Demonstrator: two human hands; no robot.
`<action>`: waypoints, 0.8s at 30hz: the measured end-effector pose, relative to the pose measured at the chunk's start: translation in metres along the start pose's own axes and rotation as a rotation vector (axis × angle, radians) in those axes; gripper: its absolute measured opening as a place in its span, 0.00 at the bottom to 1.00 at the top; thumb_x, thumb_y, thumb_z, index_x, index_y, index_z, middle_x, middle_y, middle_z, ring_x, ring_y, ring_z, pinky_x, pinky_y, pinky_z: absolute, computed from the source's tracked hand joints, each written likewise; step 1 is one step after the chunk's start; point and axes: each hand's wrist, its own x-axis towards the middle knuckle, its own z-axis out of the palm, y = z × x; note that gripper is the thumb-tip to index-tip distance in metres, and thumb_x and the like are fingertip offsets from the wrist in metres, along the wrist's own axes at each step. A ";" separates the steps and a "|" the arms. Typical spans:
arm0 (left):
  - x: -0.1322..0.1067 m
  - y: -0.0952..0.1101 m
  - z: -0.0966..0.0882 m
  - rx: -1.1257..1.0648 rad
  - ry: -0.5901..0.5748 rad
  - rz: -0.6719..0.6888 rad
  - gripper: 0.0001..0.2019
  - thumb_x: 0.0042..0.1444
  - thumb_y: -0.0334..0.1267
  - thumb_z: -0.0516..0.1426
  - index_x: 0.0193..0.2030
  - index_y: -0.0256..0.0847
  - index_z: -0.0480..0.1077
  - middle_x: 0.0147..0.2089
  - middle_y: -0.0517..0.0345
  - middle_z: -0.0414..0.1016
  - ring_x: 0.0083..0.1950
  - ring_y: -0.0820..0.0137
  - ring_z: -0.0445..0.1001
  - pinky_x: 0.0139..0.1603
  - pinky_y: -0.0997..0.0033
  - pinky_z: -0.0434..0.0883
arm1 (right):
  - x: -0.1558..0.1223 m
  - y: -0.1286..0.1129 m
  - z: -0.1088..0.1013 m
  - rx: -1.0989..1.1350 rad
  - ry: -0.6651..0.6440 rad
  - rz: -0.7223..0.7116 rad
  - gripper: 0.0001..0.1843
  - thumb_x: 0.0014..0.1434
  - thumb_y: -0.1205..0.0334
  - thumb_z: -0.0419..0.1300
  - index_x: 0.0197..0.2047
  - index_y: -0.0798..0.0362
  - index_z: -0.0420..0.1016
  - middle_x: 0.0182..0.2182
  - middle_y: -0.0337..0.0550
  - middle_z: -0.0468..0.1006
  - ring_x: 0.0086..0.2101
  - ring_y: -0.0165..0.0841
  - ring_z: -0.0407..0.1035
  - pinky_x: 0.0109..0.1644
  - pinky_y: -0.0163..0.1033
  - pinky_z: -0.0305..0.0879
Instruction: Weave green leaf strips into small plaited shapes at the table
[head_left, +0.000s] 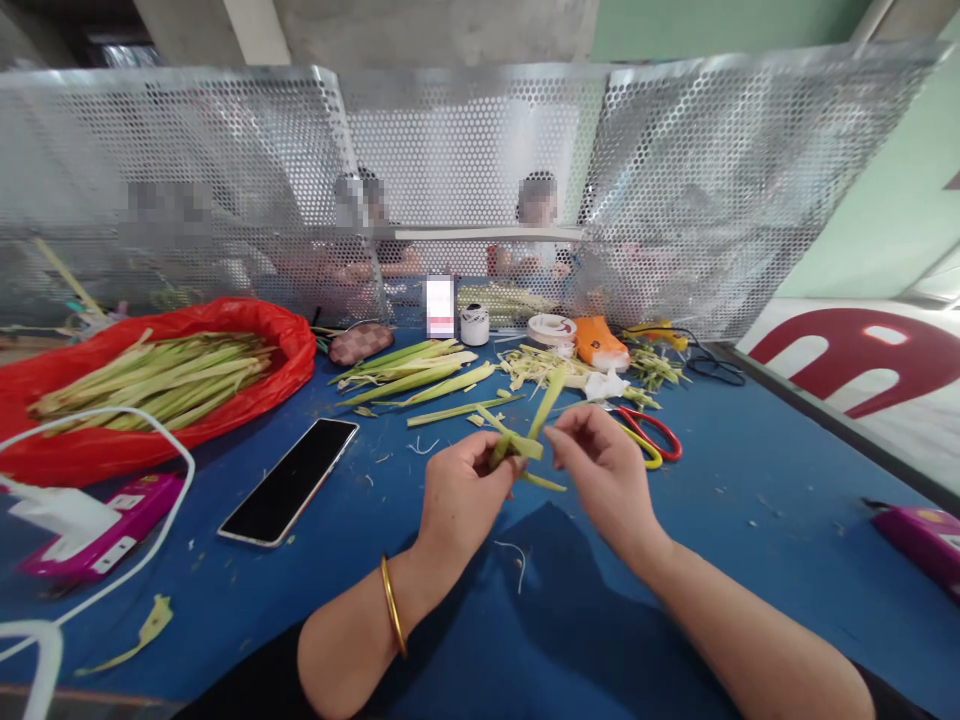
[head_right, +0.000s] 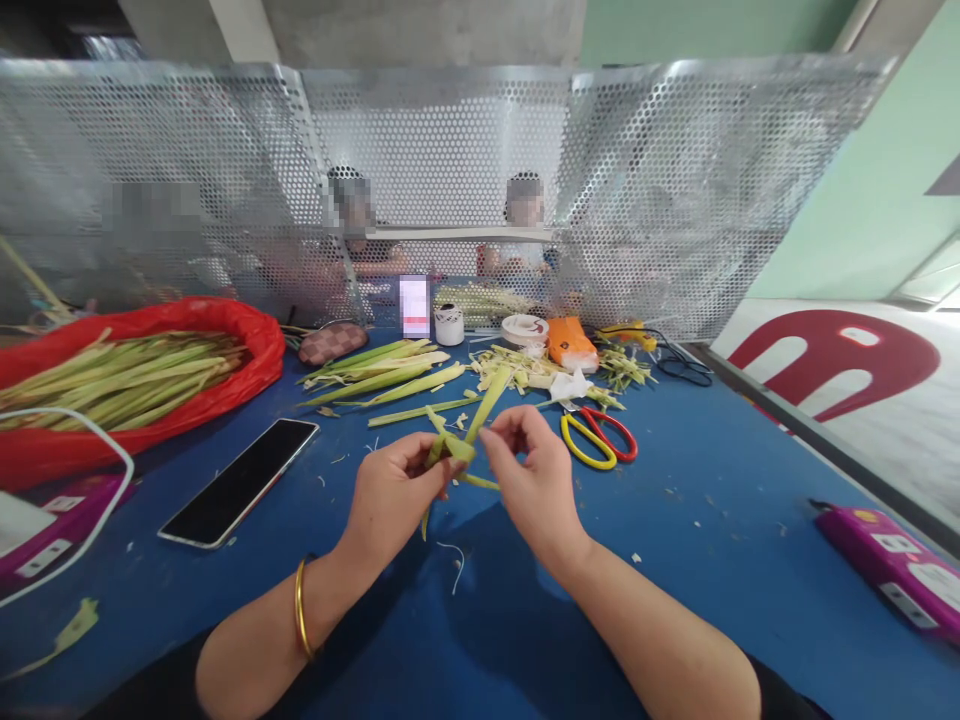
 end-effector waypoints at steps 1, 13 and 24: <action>0.000 0.002 -0.001 -0.027 -0.012 -0.015 0.06 0.48 0.38 0.61 0.32 0.40 0.76 0.24 0.64 0.74 0.22 0.77 0.67 0.25 0.78 0.66 | 0.004 0.002 -0.001 0.059 0.035 0.072 0.09 0.54 0.56 0.61 0.29 0.52 0.69 0.20 0.33 0.66 0.23 0.28 0.61 0.29 0.35 0.59; -0.013 0.014 -0.003 -0.254 -0.700 -0.345 0.05 0.44 0.34 0.63 0.29 0.36 0.78 0.28 0.56 0.78 0.18 0.81 0.65 0.19 0.80 0.56 | 0.014 0.010 -0.004 0.639 -0.519 0.756 0.13 0.40 0.60 0.72 0.25 0.58 0.75 0.13 0.31 0.64 0.15 0.20 0.55 0.18 0.28 0.49; -0.016 0.010 0.006 -0.265 -0.520 -0.328 0.13 0.44 0.35 0.64 0.38 0.36 0.70 0.23 0.63 0.73 0.17 0.80 0.64 0.20 0.79 0.60 | 0.020 0.028 0.000 0.608 -0.169 0.658 0.16 0.43 0.57 0.71 0.24 0.57 0.70 0.18 0.34 0.69 0.16 0.20 0.59 0.17 0.27 0.52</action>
